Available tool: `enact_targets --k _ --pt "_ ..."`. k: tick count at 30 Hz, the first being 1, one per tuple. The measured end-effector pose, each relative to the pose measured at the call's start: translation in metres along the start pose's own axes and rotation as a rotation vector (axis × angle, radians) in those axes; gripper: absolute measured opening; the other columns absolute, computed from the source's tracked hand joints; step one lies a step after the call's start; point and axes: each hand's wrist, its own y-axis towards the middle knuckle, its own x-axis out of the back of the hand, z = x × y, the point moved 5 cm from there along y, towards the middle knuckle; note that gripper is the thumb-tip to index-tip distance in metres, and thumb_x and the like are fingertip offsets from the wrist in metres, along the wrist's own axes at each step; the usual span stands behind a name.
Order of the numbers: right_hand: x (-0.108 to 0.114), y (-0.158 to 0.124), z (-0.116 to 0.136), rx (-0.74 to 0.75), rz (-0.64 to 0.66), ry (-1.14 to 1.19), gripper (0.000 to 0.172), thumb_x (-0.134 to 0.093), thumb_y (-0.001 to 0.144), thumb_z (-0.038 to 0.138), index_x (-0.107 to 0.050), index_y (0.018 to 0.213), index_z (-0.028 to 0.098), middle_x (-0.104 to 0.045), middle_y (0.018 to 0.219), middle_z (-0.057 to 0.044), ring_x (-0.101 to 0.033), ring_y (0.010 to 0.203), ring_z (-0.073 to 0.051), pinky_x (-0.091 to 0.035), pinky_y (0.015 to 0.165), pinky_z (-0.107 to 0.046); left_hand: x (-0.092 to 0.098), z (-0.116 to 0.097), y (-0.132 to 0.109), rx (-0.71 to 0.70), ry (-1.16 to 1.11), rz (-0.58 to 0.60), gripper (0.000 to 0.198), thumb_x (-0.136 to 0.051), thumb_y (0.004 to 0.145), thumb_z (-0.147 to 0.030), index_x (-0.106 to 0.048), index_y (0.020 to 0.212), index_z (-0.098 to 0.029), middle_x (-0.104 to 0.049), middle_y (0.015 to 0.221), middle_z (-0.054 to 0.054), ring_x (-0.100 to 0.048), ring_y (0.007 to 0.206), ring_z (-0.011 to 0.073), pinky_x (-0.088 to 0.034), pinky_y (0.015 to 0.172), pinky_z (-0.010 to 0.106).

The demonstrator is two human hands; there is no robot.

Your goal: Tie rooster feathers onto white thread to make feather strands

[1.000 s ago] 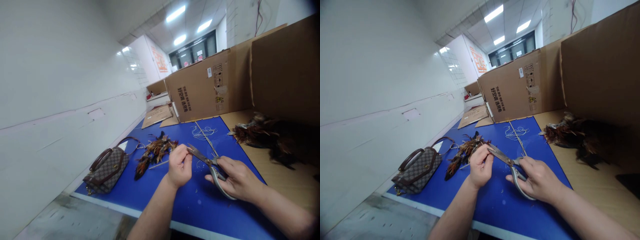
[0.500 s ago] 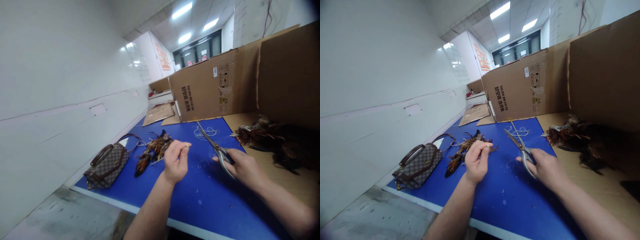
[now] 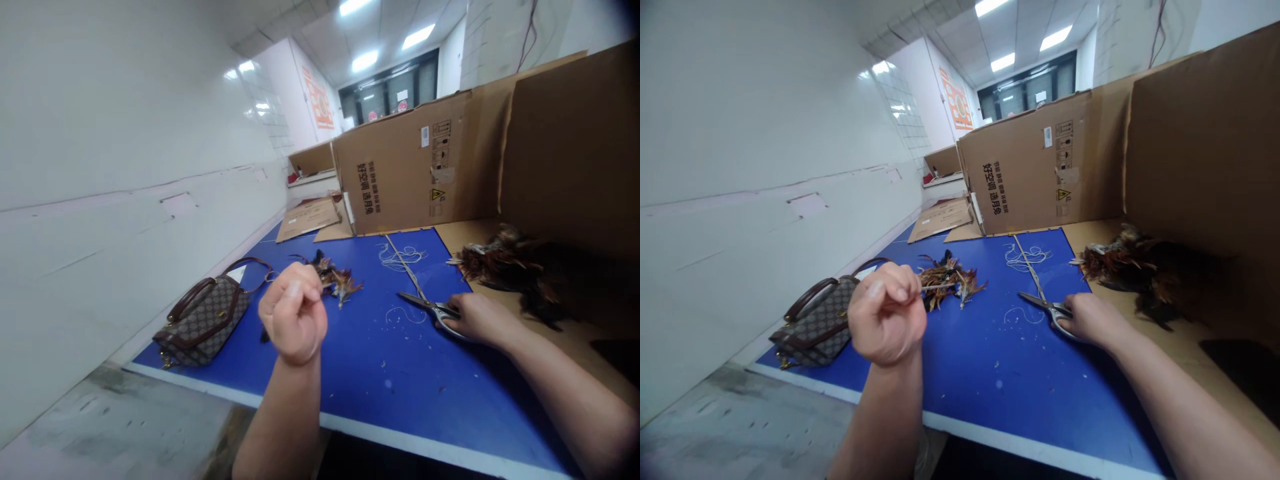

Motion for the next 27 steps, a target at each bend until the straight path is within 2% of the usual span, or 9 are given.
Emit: enact_targets --k 5,10,13,15,17,20,22,24,27 --pt "0.0 0.0 0.0 -0.003 0.031 0.021 0.025 -0.063 0.082 0.046 -0.071 0.082 0.022 -0.072 0.079 -0.009 -0.067 0.068 -0.023 -0.033 0.055 -0.029 0.01 -0.002 0.009 0.266 -0.295 -0.12 0.043 -0.053 0.096 -0.042 -0.044 0.062 -0.017 -0.029 0.06 -0.003 -0.028 0.05 0.009 -0.028 0.05 0.024" --pt "0.001 0.0 0.008 0.092 -0.018 0.008 0.022 -0.06 0.085 0.04 -0.071 0.083 0.021 -0.073 0.086 -0.009 -0.067 0.072 -0.023 -0.036 0.059 -0.03 0.024 0.017 0.004 0.401 -0.423 -0.269 0.036 -0.053 0.097 -0.042 -0.044 0.071 -0.019 -0.028 0.065 -0.004 -0.025 0.052 0.0093 -0.025 0.049 0.023" --pt "0.01 -0.001 0.015 0.129 -0.111 0.011 0.029 -0.055 0.091 0.04 -0.07 0.077 0.02 -0.072 0.083 -0.01 -0.065 0.072 -0.022 -0.039 0.062 -0.031 0.033 0.033 -0.002 0.456 -0.443 -0.309 0.032 -0.055 0.096 -0.041 -0.045 0.075 -0.019 -0.028 0.066 -0.005 -0.024 0.053 0.0096 -0.025 0.05 0.024" --pt "0.022 -0.006 0.024 0.168 -0.215 0.123 0.037 -0.049 0.097 0.041 -0.07 0.075 0.018 -0.071 0.082 -0.011 -0.064 0.073 -0.022 -0.043 0.067 -0.032 0.038 0.045 -0.007 0.49 -0.446 -0.33 0.029 -0.056 0.094 -0.039 -0.045 0.075 -0.02 -0.029 0.066 -0.005 -0.025 0.053 0.0098 -0.026 0.051 0.024" --pt "0.033 -0.014 0.036 0.227 -0.246 0.344 0.045 -0.043 0.101 0.045 -0.071 0.08 0.017 -0.072 0.082 -0.012 -0.065 0.076 -0.022 -0.048 0.074 -0.034 0.041 0.058 -0.012 0.528 -0.444 -0.349 0.027 -0.056 0.094 -0.037 -0.046 0.076 -0.02 -0.03 0.066 -0.005 -0.027 0.053 0.0101 -0.028 0.052 0.024" --pt "0.033 -0.027 0.058 0.337 -0.025 0.724 0.049 -0.048 0.101 0.057 -0.075 0.103 0.016 -0.076 0.091 -0.012 -0.069 0.082 -0.024 -0.054 0.077 -0.034 0.043 0.077 -0.022 0.575 -0.474 -0.405 0.024 -0.052 0.096 -0.035 -0.048 0.078 -0.019 -0.033 0.067 -0.004 -0.032 0.054 0.0103 -0.03 0.054 0.024" --pt "0.029 -0.034 0.07 0.399 0.124 0.816 0.05 -0.057 0.096 0.059 -0.074 0.114 0.016 -0.077 0.092 -0.01 -0.069 0.078 -0.022 -0.055 0.073 -0.033 0.044 0.088 -0.028 0.59 -0.522 -0.458 0.023 -0.05 0.099 -0.032 -0.05 0.08 -0.019 -0.036 0.068 -0.003 -0.035 0.055 0.0102 -0.032 0.056 0.024" --pt "0.026 -0.037 0.075 0.437 0.141 0.788 0.048 -0.061 0.094 0.059 -0.076 0.111 0.017 -0.075 0.086 -0.009 -0.065 0.071 -0.02 -0.054 0.068 -0.031 0.044 0.099 -0.033 0.602 -0.56 -0.498 0.025 -0.048 0.102 -0.032 -0.053 0.081 -0.018 -0.04 0.07 -0.002 -0.039 0.057 0.0102 -0.035 0.058 0.025" --pt "0.026 -0.034 0.072 0.447 0.041 0.727 0.046 -0.057 0.096 0.059 -0.078 0.1 0.018 -0.071 0.078 -0.006 -0.06 0.068 -0.019 -0.05 0.065 -0.03 0.046 0.112 -0.041 0.618 -0.53 -0.516 0.027 -0.05 0.102 -0.036 -0.056 0.083 -0.017 -0.047 0.073 0.0 -0.047 0.063 0.011 -0.042 0.065 0.026"
